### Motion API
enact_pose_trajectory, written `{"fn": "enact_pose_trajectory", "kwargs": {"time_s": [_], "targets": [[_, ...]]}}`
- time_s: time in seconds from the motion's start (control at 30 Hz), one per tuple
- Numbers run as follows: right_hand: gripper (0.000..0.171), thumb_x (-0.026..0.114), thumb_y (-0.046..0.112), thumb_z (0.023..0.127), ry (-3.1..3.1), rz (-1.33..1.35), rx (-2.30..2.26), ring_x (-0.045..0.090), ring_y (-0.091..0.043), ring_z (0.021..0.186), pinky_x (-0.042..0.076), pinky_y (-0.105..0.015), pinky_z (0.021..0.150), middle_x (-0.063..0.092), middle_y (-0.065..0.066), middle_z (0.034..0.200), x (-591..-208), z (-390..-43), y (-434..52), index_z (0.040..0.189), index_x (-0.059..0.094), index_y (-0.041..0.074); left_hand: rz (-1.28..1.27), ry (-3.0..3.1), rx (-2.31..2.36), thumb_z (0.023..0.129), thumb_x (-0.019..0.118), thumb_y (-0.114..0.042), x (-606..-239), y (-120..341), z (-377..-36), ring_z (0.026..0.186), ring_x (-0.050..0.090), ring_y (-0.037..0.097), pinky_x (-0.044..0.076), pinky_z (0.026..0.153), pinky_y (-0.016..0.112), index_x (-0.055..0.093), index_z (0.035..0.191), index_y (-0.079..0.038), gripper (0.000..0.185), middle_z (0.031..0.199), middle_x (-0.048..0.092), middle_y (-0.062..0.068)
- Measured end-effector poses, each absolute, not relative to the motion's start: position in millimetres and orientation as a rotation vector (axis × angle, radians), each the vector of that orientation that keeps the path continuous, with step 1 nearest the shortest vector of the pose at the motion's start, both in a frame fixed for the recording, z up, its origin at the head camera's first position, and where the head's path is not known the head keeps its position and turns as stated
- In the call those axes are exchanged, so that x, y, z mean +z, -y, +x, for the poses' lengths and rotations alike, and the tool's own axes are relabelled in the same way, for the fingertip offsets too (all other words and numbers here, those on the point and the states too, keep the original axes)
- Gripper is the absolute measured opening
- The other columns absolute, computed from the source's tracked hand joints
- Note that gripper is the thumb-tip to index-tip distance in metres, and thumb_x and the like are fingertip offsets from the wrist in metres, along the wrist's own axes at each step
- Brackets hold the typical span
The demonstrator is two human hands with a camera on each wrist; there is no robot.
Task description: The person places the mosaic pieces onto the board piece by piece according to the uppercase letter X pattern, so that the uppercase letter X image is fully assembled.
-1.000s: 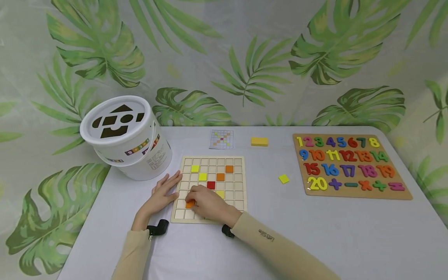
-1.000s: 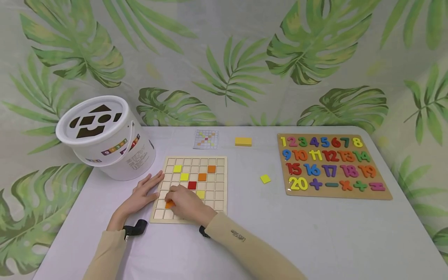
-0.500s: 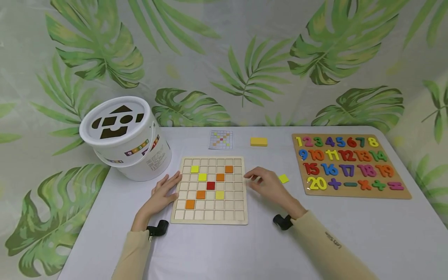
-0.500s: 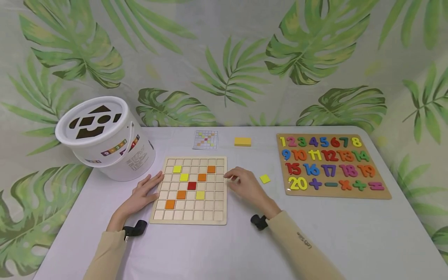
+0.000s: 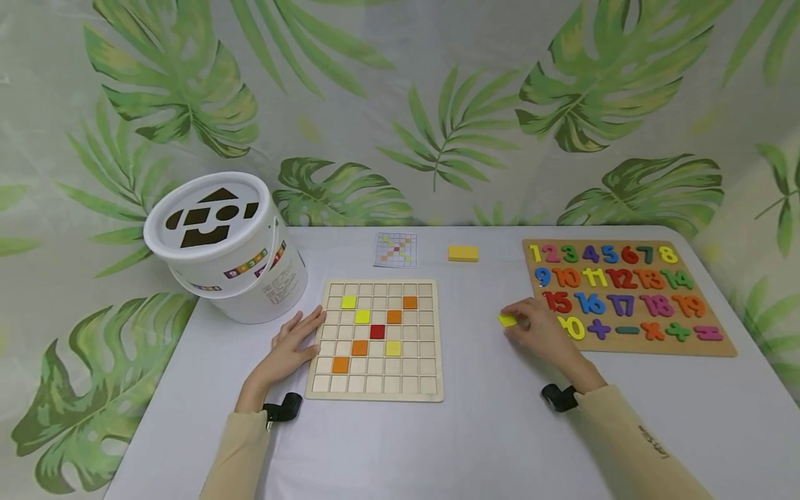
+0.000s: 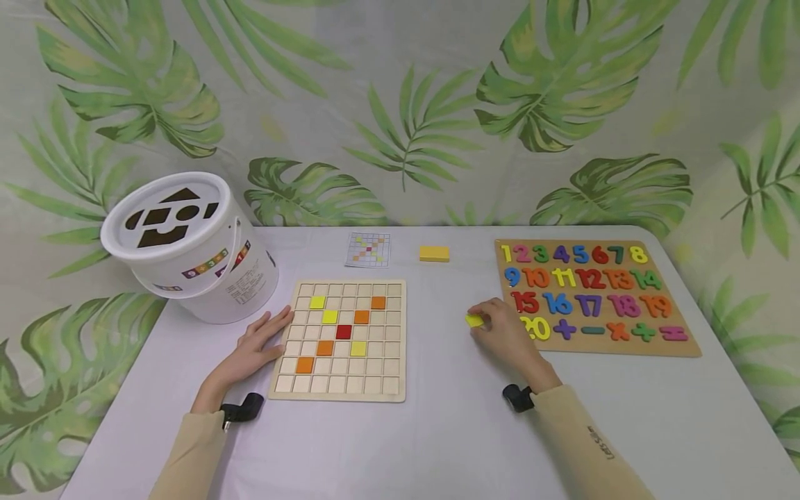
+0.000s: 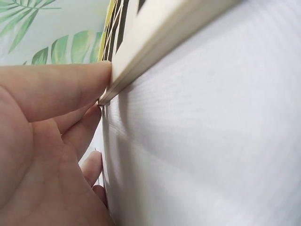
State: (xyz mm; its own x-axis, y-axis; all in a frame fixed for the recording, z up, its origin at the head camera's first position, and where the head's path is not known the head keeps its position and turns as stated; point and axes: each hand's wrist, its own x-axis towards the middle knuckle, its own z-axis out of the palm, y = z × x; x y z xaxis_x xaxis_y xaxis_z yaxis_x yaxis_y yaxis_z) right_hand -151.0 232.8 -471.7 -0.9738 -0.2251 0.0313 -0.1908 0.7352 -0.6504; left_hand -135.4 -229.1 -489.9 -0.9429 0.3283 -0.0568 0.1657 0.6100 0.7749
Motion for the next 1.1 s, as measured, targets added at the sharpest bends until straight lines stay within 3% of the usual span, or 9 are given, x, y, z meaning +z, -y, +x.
{"fn": "enact_pose_trajectory", "kwargs": {"time_s": [0.27,0.63,1.1], "targets": [[0.024,0.067,0.000,0.075,-2.924,-0.366,-1.019,0.050,-0.024,0.084,0.047,-0.038,0.073,0.053,-0.010,0.095,-474.5,-155.4,-226.8,0.099,0.063,0.002,0.394,-2.640,1.240,0.085,0.055,-0.008,-489.4,228.4,-135.3,0.134,0.000,0.028,-0.002,0.098,0.056,0.033,0.140,-0.011,0.059,0.148,0.019,0.000],[0.023,0.071,0.008,0.074,-2.928,-0.435,-0.922,0.047,-0.019,0.076,0.044,-0.032,0.067,0.051,-0.006,0.087,-472.2,-159.2,-206.6,0.095,0.062,0.005,0.396,-2.641,1.239,0.085,0.055,-0.007,-490.4,228.7,-135.7,0.134,-0.001,0.029,-0.003,0.098,0.056,0.033,0.140,-0.011,0.059,0.148,0.019,0.000],[0.022,0.073,0.012,0.072,-2.714,-0.745,-1.032,0.046,-0.012,0.073,0.042,-0.021,0.060,0.048,0.003,0.082,-457.4,-124.4,-112.3,0.091,0.063,0.011,0.408,-2.638,1.250,0.085,0.056,-0.007,-489.8,228.4,-135.2,0.134,-0.002,0.029,-0.003,0.098,0.056,0.033,0.140,-0.010,0.059,0.148,0.019,0.001]]}}
